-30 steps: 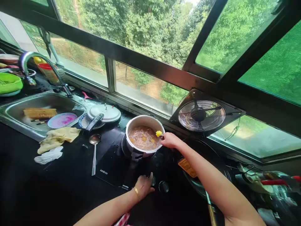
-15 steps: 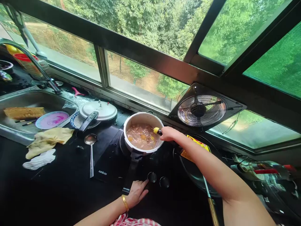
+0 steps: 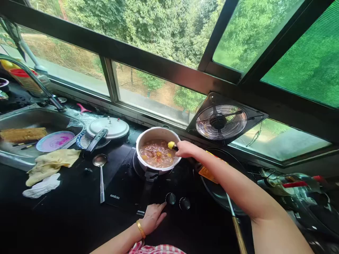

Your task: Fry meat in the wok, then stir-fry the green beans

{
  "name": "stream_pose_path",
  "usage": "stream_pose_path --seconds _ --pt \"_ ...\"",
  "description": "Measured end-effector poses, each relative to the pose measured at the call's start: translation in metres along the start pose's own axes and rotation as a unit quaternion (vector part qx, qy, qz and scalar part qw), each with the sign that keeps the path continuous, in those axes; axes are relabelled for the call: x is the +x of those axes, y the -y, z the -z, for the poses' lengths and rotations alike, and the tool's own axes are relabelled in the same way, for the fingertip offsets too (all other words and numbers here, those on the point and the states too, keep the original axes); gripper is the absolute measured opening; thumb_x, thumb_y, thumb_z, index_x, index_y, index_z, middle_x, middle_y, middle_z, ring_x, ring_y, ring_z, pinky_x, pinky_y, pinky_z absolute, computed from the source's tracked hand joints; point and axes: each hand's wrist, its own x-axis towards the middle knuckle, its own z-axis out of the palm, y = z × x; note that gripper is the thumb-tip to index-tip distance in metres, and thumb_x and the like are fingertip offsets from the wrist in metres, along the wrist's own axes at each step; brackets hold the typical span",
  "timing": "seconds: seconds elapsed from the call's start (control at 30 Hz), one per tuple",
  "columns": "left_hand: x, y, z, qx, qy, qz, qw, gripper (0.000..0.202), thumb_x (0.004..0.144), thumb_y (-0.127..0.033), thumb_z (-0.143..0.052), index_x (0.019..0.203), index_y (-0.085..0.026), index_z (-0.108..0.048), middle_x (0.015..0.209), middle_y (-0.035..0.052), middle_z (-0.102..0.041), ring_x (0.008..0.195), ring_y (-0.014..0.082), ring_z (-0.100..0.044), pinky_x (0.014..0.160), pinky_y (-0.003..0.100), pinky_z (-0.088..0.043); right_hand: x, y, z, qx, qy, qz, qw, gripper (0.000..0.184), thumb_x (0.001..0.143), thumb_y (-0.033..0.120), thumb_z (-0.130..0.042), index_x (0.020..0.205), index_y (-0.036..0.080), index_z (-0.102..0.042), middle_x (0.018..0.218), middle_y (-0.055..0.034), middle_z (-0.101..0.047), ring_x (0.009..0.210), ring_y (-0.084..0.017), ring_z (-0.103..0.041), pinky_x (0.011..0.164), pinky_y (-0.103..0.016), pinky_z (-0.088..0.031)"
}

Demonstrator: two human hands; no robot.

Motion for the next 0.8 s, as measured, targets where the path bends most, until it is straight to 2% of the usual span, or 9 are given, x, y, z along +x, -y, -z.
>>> stream_pose_path --seconds 0.1,0.2,0.27,0.37,0.43,0.5,0.63,0.7,0.8 --pt "-0.003 -0.007 0.008 0.014 0.012 -0.005 1.0 0.047 0.094 -0.036 -0.03 0.135 -0.015 -0.043 0.108 0.0115 -0.062 0.1 0.0239 -0.058 0.088 0.038 -0.045 -0.006 -0.013 0.009 0.111 -0.062 -0.034 0.991 0.012 0.071 0.024 -0.058 0.073 0.012 -0.061 0.064 -0.0064 -0.064 0.055 -0.015 -0.058 0.047 -0.022 -0.036" --pt "-0.004 -0.012 0.012 0.035 0.01 -0.019 0.999 0.047 0.095 -0.036 -0.03 0.135 -0.015 -0.043 0.107 0.0114 -0.063 0.097 0.0239 -0.059 0.086 0.039 -0.046 -0.012 -0.031 0.013 0.248 -0.137 -0.029 0.959 0.013 0.072 0.024 -0.059 0.065 0.014 -0.055 0.055 -0.0022 -0.06 0.048 -0.011 -0.053 0.045 -0.02 -0.037" --pt "-0.003 -0.014 0.012 0.052 0.002 -0.027 0.998 0.047 0.095 -0.036 -0.029 0.134 -0.015 -0.043 0.105 0.0108 -0.063 0.095 0.0233 -0.059 0.085 0.038 -0.047 -0.017 -0.044 0.013 0.357 -0.191 -0.023 0.914 0.017 0.073 0.025 -0.061 0.063 0.016 -0.051 0.052 -0.0003 -0.057 0.045 -0.01 -0.051 0.044 -0.02 -0.038" --pt "0.003 -0.018 0.013 0.087 -0.023 -0.042 0.995 0.045 0.094 -0.035 -0.031 0.133 -0.017 -0.045 0.104 0.01 -0.062 0.094 0.022 -0.058 0.084 0.036 -0.047 -0.032 -0.064 0.016 0.497 -0.269 -0.009 0.825 0.021 0.072 0.026 -0.066 0.064 0.016 -0.049 0.052 0.0014 -0.054 0.045 -0.009 -0.051 0.046 -0.02 -0.042" --pt "0.012 -0.024 0.017 0.118 -0.041 -0.054 0.991 0.044 0.093 -0.034 -0.034 0.133 -0.018 -0.045 0.107 0.0101 -0.06 0.095 0.0217 -0.057 0.085 0.035 -0.046 -0.049 -0.081 0.018 0.549 -0.318 0.007 0.773 0.025 0.07 0.03 -0.069 0.065 0.016 -0.049 0.054 0.0018 -0.054 0.048 -0.009 -0.053 0.05 -0.021 -0.046" --pt "0.025 -0.031 0.023 0.157 -0.046 -0.055 0.985 0.045 0.091 -0.031 -0.04 0.135 -0.019 -0.043 0.111 0.0105 -0.057 0.097 0.022 -0.055 0.084 0.034 -0.046 -0.071 -0.103 0.02 0.566 -0.362 0.012 0.74 0.028 0.07 0.035 -0.07 0.066 0.016 -0.049 0.057 0.0015 -0.055 0.052 -0.01 -0.055 0.053 -0.023 -0.048" --pt "0.054 -0.049 0.026 0.241 -0.009 -0.005 0.97 0.053 0.089 -0.027 -0.044 0.141 -0.021 -0.036 0.111 0.0128 -0.056 0.095 0.0234 -0.057 0.08 0.033 -0.047 -0.127 -0.174 0.014 0.54 -0.428 -0.032 0.724 0.032 0.073 0.043 -0.067 0.069 0.016 -0.051 0.066 -0.0005 -0.059 0.063 -0.011 -0.059 0.061 -0.025 -0.049" --pt "0.069 -0.053 0.023 0.277 0.014 0.025 0.96 0.053 0.091 -0.03 -0.04 0.143 -0.017 -0.034 0.108 0.0151 -0.057 0.092 0.0246 -0.059 0.078 0.033 -0.047 -0.156 -0.222 0.005 0.528 -0.447 -0.073 0.718 0.031 0.075 0.044 -0.066 0.074 0.016 -0.052 0.072 -0.0012 -0.061 0.066 -0.011 -0.059 0.063 -0.024 -0.048" --pt "0.089 -0.054 0.015 0.322 0.029 0.044 0.945 0.051 0.094 -0.036 -0.029 0.139 -0.013 -0.041 0.111 0.0181 -0.055 0.092 0.0271 -0.061 0.074 0.035 -0.048 -0.198 -0.303 -0.023 0.521 -0.475 -0.148 0.694 0.03 0.075 0.043 -0.065 0.082 0.016 -0.052 0.081 -0.0013 -0.062 0.068 -0.01 -0.058 0.063 -0.023 -0.047"
